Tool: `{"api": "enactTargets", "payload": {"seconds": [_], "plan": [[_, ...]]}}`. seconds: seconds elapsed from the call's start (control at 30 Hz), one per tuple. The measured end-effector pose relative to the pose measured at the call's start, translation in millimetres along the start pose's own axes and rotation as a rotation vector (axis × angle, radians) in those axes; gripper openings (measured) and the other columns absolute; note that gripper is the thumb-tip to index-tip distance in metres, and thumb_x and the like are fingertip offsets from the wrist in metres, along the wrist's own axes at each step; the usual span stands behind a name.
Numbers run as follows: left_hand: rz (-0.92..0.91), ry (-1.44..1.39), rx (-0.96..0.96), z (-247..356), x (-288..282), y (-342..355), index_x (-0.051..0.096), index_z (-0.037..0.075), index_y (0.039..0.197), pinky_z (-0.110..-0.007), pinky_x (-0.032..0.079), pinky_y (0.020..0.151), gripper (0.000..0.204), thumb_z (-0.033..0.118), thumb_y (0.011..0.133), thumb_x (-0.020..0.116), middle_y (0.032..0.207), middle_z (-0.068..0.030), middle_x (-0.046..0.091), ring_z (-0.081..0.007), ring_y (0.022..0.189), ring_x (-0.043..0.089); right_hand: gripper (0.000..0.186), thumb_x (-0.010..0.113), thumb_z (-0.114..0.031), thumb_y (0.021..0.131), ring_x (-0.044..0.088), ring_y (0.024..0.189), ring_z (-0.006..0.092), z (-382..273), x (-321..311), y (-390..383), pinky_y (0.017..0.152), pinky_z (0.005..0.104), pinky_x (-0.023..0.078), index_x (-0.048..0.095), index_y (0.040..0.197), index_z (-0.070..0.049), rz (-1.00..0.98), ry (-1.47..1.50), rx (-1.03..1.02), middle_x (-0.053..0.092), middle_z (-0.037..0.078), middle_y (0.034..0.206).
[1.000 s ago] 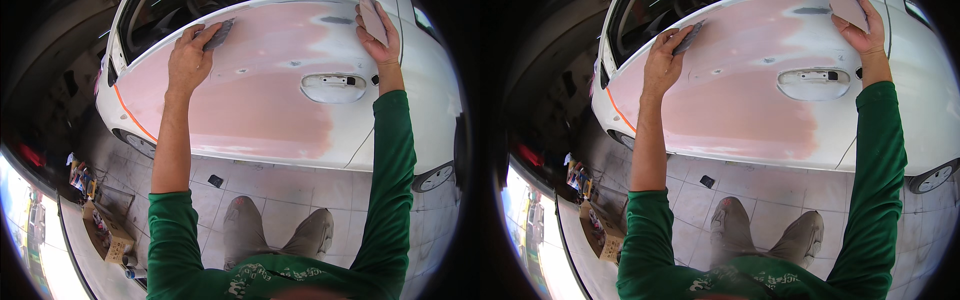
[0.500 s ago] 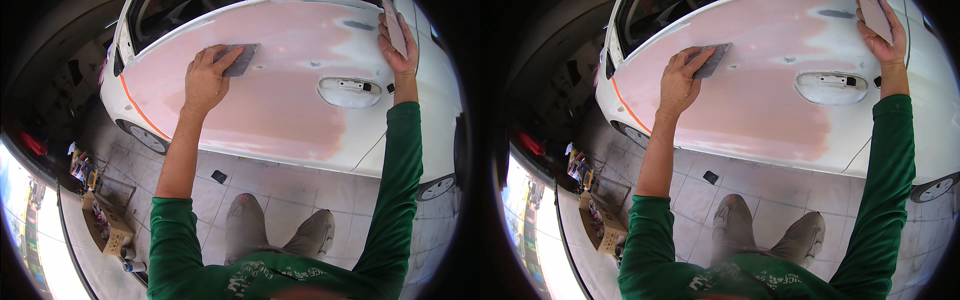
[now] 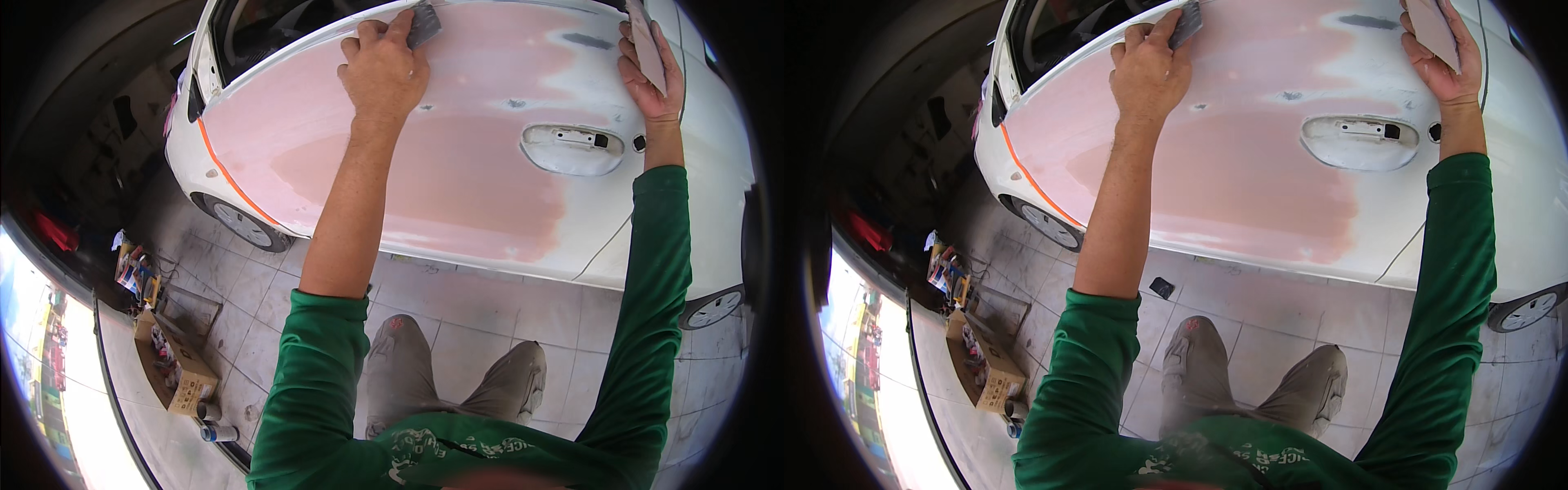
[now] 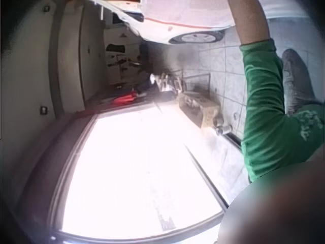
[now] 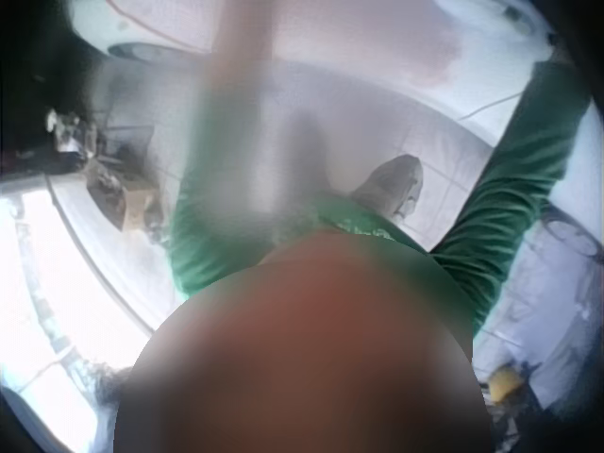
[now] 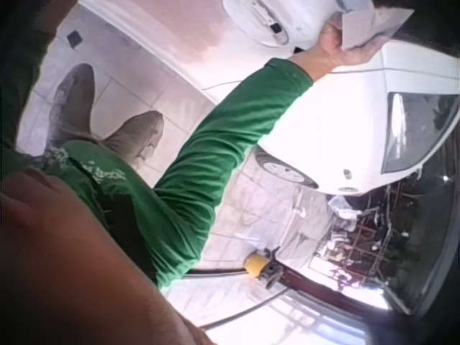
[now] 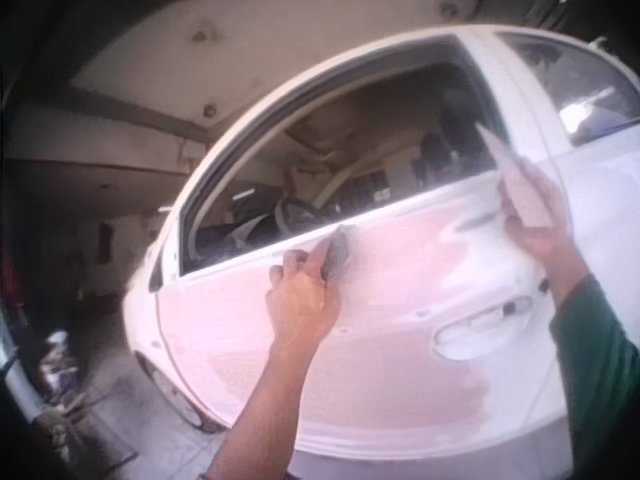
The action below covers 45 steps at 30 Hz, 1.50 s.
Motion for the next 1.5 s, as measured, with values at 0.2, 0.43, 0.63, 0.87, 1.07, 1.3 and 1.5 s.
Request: {"api": "enactTargets", "payload": {"seconds": [0.2, 0.43, 0.63, 0.87, 1.07, 1.3, 1.5], "plan": [[-0.128, -0.065, 0.292, 44, -25, -58, 0.064, 0.030, 0.141, -0.049, 0.056, 0.091, 0.058, 0.013, 0.087, 0.072, 0.131, -0.0055, 0.061, -0.0324, 0.118, 0.059, 0.042, 0.044, -0.026, 0.113, 0.040, 0.073, 0.0112, -23, -36, 6, 0.052, 0.0231, 0.040, 0.045, 0.141, 0.004, -0.265, -0.007, 0.074, 0.053, 0.010, 0.110], [-0.006, -0.208, 0.184, -92, -32, 9, 0.067, 0.026, 0.139, -0.045, 0.055, 0.098, 0.051, 0.012, 0.090, 0.065, 0.133, -0.0067, 0.068, -0.0309, 0.117, 0.064, 0.042, 0.041, -0.026, 0.114, 0.040, 0.072, 0.0109, -9, -31, 8, 0.052, 0.0235, 0.040, 0.043, 0.142, 0.005, -0.281, 0.022, 0.084, 0.052, 0.011, 0.107], [0.049, -0.018, 0.280, -88, -1, -5, 0.065, 0.029, 0.142, -0.048, 0.051, 0.100, 0.067, 0.006, 0.080, 0.066, 0.137, -0.0020, 0.062, -0.0299, 0.122, 0.059, 0.040, 0.039, -0.024, 0.114, 0.040, 0.070, 0.0104, -9, -12, 0, 0.051, 0.0236, 0.040, 0.043, 0.138, 0.007, -0.290, 0.005, 0.051, 0.051, 0.011, 0.107], [-0.101, -0.137, 0.264, -96, -17, -51, 0.066, 0.026, 0.141, -0.045, 0.051, 0.102, 0.064, 0.006, 0.081, 0.068, 0.137, -0.0042, 0.062, -0.0320, 0.123, 0.059, 0.037, 0.040, -0.022, 0.114, 0.041, 0.070, 0.0111, -9, -15, 1, 0.052, 0.0236, 0.040, 0.044, 0.136, 0.008, -0.271, 0.011, 0.060, 0.051, 0.011, 0.107], [-0.031, -0.263, -0.153, -144, -30, 0, 0.069, 0.021, 0.137, -0.046, 0.055, 0.098, 0.038, 0.030, 0.101, 0.062, 0.132, -0.0107, 0.067, -0.0344, 0.120, 0.064, 0.040, 0.041, -0.025, 0.114, 0.040, 0.071, 0.0110, -7, -14, 1, 0.052, 0.0238, 0.040, 0.044, 0.139, 0.006, -0.221, 0.005, 0.056, 0.052, 0.011, 0.109], [0.009, -0.045, 0.058, -51, -6, -13, 0.066, 0.024, 0.138, -0.051, 0.054, 0.091, 0.048, 0.022, 0.090, 0.071, 0.130, -0.0065, 0.064, -0.0360, 0.120, 0.059, 0.040, 0.040, -0.025, 0.114, 0.041, 0.071, 0.0106, -5, -13, 1, 0.052, 0.0240, 0.040, 0.044, 0.139, 0.006, -0.299, 0.016, 0.058, 0.053, 0.012, 0.110], [-0.128, -0.058, 0.298, -15, -26, -63, 0.064, 0.026, 0.140, -0.046, 0.053, 0.099, 0.058, 0.009, 0.085, 0.071, 0.137, -0.0016, 0.062, -0.0296, 0.119, 0.060, 0.051, 0.047, -0.044, 0.107, 0.052, 0.056, 0.0185, 0, 4, 1, 0.042, 0.0349, 0.041, 0.061, 0.122, 0.003, 0.014, 0.202, 0.109, 0.065, 0.013, 0.090]]}}
Point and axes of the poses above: each hand's wrist, its own y-axis towards the middle knuckle, its own x-axis out of the palm, z = x × y, the point moved 3 cm from there along y, towards the middle knuckle
